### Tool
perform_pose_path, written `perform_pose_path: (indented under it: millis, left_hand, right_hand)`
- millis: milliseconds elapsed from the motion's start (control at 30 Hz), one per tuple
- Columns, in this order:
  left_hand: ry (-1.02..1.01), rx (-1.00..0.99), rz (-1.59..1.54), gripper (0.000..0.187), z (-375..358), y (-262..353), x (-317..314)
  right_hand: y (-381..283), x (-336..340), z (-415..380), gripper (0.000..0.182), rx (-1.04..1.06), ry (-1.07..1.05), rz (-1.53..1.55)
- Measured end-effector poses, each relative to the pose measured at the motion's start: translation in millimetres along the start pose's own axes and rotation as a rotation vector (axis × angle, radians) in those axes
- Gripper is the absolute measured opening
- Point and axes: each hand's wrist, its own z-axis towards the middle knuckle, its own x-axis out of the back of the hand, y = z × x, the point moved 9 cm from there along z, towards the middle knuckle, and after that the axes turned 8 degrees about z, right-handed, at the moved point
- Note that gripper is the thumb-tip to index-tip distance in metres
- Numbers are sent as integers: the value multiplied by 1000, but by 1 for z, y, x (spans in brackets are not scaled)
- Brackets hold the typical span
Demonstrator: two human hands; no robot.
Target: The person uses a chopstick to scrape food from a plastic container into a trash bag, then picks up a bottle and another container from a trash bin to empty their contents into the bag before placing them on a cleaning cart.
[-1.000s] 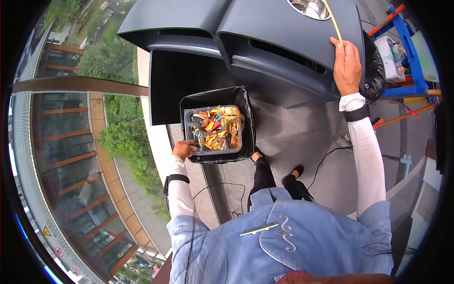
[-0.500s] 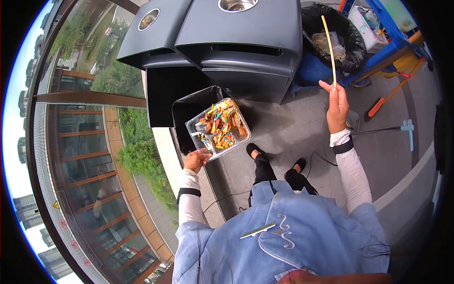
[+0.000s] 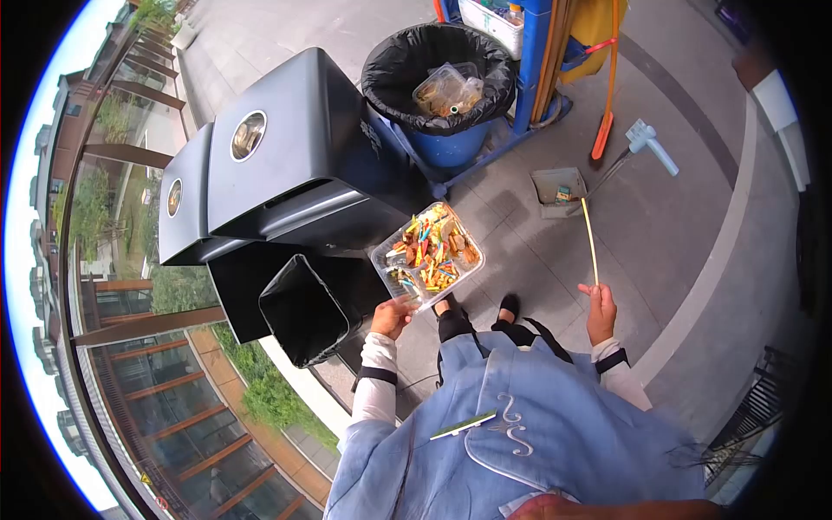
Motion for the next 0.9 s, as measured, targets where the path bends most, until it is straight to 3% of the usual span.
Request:
perform_pose_path:
  millis: [300, 500, 600, 733, 900]
  left_hand:
    - [-87, -84, -18, 35, 72, 117, -130]
    - [17, -193, -16, 30, 147, 237, -150]
    - [50, -256, -18, 17, 192, 293, -154]
    - [119, -186, -110, 3, 258, 326, -159]
    - [190, -130, -192, 7, 327, 344, -158]
  right_hand:
    - [24, 28, 6, 24, -101, 202, 80]
    - [17, 26, 28, 24, -139, 309, 65]
    - [-3, 15, 46, 24, -157, 329, 53]
    - [-14, 2, 67, 22, -190, 384, 59]
    - [-26, -10, 83, 22, -222, 445, 28]
